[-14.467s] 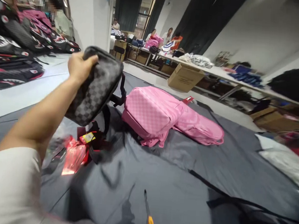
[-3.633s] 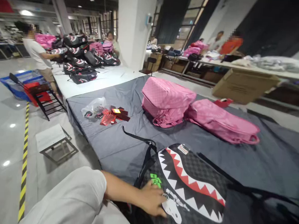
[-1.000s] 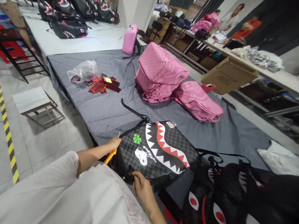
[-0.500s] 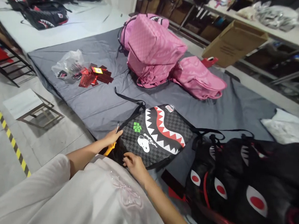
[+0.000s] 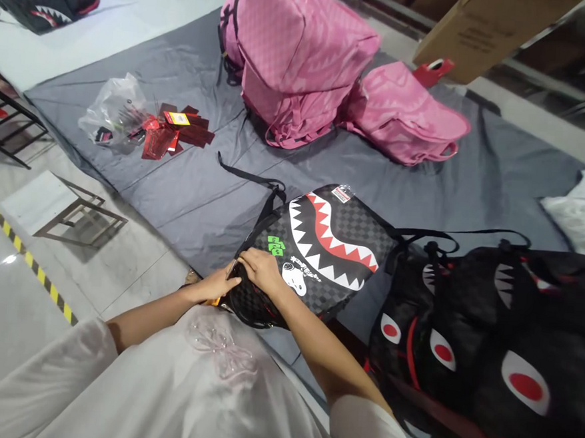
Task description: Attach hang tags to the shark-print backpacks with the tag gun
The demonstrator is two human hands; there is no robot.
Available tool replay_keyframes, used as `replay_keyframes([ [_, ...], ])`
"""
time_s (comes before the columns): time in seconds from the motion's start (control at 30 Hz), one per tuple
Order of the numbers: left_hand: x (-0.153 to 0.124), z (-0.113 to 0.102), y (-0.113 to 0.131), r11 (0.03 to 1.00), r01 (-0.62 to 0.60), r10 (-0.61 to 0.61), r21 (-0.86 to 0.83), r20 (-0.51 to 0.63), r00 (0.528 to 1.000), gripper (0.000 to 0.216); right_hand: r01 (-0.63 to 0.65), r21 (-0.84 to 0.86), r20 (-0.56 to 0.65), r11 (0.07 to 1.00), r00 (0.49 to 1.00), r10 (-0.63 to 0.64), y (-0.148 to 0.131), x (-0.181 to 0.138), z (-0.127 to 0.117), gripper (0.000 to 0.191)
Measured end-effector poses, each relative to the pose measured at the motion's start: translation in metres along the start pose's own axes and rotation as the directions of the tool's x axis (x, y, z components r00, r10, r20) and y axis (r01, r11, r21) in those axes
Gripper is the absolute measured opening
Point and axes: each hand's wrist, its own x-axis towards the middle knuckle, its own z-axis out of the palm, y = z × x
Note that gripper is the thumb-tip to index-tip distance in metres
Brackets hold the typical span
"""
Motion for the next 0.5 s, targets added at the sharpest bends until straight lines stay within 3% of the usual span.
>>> replay_keyframes([
  [0.1, 0.000, 0.005, -0.002, 1.000, -0.027, 0.028, 0.008, -0.045, 0.999, 0.070, -0.201, 0.014, -0.100, 0.980, 0.975, 0.201, 0.016, 0.022, 0.003, 0.037],
  [0.2, -0.002, 0.009, -0.005, 0.997, 0.066, -0.066, 0.031, 0.012, 0.998, 0.072, -0.500, 0.010, -0.222, 0.866, 0.843, 0.489, 0.045, 0.054, -0.009, 0.034],
  [0.27, -0.006, 0.009, -0.008, 0.998, 0.053, -0.054, 0.032, 0.036, 0.998, 0.069, -0.631, 0.004, -0.237, 0.776, 0.753, 0.614, 0.065, 0.076, -0.023, 0.032],
  [0.33, -0.011, 0.003, -0.010, 1.000, 0.013, -0.013, 0.009, 0.009, 1.000, 0.061, -0.664, 0.060, -0.214, 0.746, 0.721, 0.659, 0.081, 0.088, -0.039, 0.029],
  [0.4, -0.017, -0.009, -0.009, 0.997, 0.025, -0.032, -0.066, -0.105, 0.994, 0.060, -0.620, 0.207, -0.211, 0.756, 0.727, 0.654, 0.083, 0.082, -0.054, 0.035],
  [0.5, -0.025, -0.036, 0.011, 0.928, 0.006, -0.140, -0.374, -0.333, 0.933, 0.075, -0.466, 0.405, -0.224, 0.787, 0.783, 0.580, 0.050, 0.044, -0.069, 0.054],
])
